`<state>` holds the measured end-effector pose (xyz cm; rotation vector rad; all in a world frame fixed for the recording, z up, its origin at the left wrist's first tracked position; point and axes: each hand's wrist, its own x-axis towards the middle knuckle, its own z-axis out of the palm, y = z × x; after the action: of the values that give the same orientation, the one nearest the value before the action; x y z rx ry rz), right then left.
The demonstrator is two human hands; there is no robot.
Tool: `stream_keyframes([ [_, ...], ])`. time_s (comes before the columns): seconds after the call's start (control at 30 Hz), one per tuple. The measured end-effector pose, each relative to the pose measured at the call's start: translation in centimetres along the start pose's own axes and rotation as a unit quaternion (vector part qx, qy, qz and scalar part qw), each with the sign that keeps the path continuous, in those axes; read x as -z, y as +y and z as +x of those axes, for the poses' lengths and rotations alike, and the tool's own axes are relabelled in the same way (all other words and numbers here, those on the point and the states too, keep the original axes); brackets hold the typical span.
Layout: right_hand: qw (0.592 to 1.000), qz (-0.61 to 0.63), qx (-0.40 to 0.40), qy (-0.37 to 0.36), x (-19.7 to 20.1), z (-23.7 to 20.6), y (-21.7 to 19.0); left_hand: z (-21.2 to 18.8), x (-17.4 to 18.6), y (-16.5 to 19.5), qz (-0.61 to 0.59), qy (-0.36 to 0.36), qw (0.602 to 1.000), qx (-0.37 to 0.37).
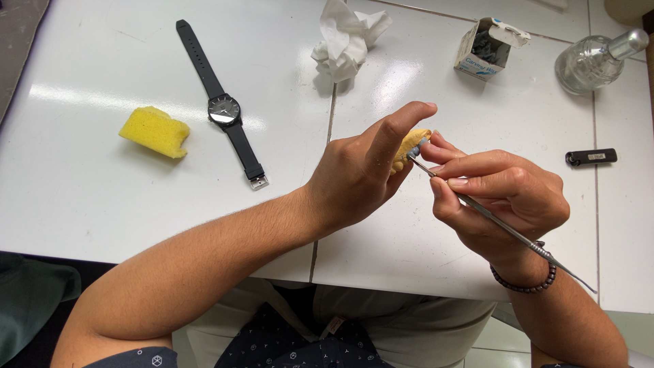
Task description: The person holds a dental plaster model with artificial teeth in one hand and uses a metal wax carving tool to scrape and shape the wax around the teeth, periodically repositioning the model and wiping the tool on a tissue before resuming carving.
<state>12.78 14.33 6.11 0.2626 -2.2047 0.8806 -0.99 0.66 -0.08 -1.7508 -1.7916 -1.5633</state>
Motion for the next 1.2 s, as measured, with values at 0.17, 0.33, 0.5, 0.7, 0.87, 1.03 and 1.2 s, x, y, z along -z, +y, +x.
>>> stream_keyframes([
  [0.17, 1.0, 0.004, -0.005, 0.003, 0.0, -0.1, -0.1, 0.0, 0.0, 0.0, -0.002, -0.004, 1.0, 0.005],
  [0.33, 0.998, 0.046, -0.033, 0.016, 0.1, -0.1, -0.1, 0.0, 0.2, 0.1, -0.005, -0.005, 1.0, 0.006],
  [0.5, 0.997, 0.052, -0.053, 0.013, 0.2, -0.4, -0.1, 0.3, 0.4, 0.5, -0.007, -0.004, 1.0, 0.018],
  [0.7, 0.991, 0.064, -0.078, 0.088, 1.2, -1.8, 0.6, 1.4, 1.1, 1.0, -0.264, -0.093, 0.934, 0.22],
  [0.87, 0.968, 0.13, -0.108, 0.185, 2.6, -3.0, 3.0, 2.4, 1.9, 0.8, -0.39, -0.186, 0.851, 0.3],
  [1.03, 0.964, 0.15, -0.126, 0.181, 3.4, -3.6, 3.9, 2.7, 2.1, 1.2, -0.391, -0.198, 0.857, 0.27],
  [1.2, 0.972, 0.127, -0.118, 0.157, 2.9, -3.3, 3.4, 2.6, 2.0, 1.2, -0.405, -0.2, 0.848, 0.277],
])
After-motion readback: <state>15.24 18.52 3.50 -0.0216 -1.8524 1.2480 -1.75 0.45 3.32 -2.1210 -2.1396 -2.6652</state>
